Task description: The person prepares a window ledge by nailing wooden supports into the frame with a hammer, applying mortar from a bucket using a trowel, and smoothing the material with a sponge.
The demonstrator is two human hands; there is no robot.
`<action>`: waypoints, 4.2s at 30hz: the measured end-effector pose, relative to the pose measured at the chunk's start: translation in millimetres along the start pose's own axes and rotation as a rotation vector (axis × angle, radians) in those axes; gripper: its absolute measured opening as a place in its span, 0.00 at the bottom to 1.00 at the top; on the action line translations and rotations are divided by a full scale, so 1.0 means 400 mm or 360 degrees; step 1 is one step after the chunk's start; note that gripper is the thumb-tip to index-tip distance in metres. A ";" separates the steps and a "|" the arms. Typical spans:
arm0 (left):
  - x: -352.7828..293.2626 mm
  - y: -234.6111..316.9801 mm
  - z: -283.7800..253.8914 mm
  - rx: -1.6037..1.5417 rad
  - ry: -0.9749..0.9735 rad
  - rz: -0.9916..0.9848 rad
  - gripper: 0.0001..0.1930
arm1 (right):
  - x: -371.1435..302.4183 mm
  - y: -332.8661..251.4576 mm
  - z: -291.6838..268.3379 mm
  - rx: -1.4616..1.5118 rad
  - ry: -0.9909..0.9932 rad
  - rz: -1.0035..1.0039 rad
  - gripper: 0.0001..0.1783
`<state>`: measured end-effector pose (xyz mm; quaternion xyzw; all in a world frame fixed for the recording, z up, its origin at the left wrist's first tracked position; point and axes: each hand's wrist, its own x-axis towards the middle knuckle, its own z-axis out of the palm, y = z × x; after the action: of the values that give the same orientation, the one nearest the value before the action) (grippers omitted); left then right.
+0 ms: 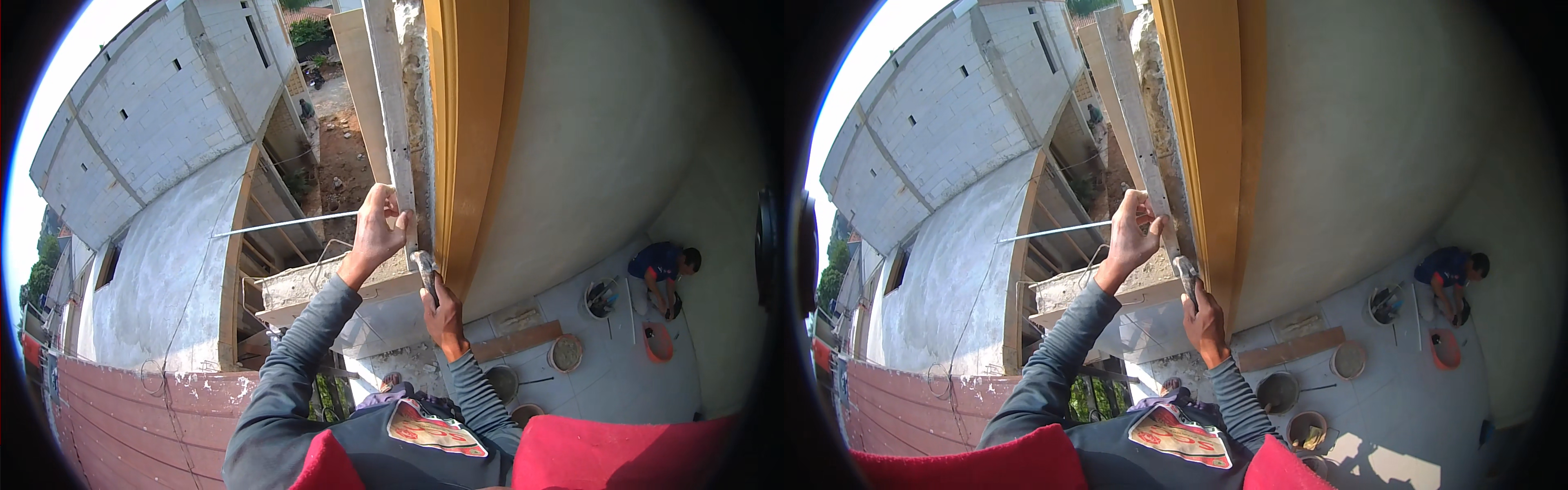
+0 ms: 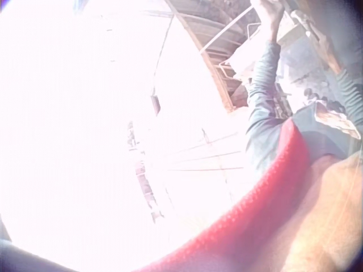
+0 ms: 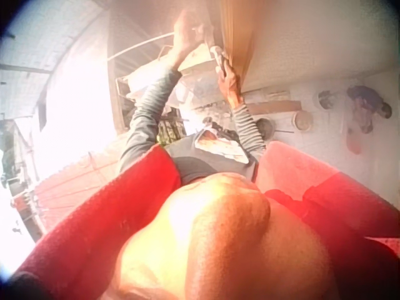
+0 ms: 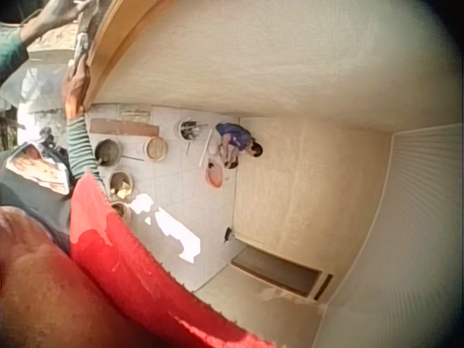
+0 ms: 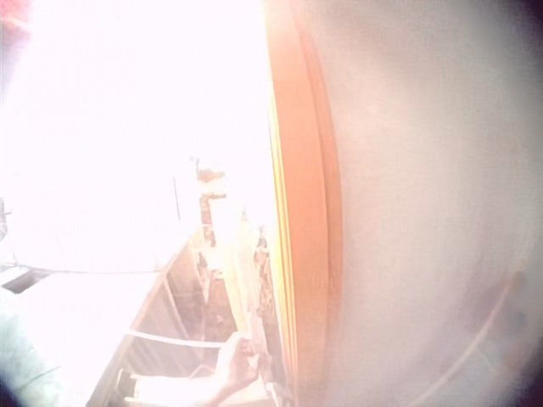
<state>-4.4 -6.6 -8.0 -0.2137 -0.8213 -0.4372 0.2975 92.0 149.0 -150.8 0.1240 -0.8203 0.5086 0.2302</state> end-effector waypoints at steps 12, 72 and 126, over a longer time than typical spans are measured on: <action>0.164 0.011 -0.086 0.0017 0.0547 0.0226 0.49 | 0.013 -0.024 -0.010 -0.0002 -0.0059 0.0037 0.24; 0.083 -0.041 0.055 -0.0584 0.0646 0.0317 0.24 | -0.915 0.372 -0.245 -0.0882 -0.0496 0.2367 0.17; -0.514 -0.312 0.888 0.0734 -0.1259 -0.0945 0.11 | -1.833 1.141 -0.472 -0.0345 0.1590 0.3587 0.24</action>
<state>-37.4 209.4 -377.4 -0.0501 -0.9702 -0.1972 -0.1313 572.7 501.0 -804.0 -0.8784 -0.3296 0.3439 -0.0392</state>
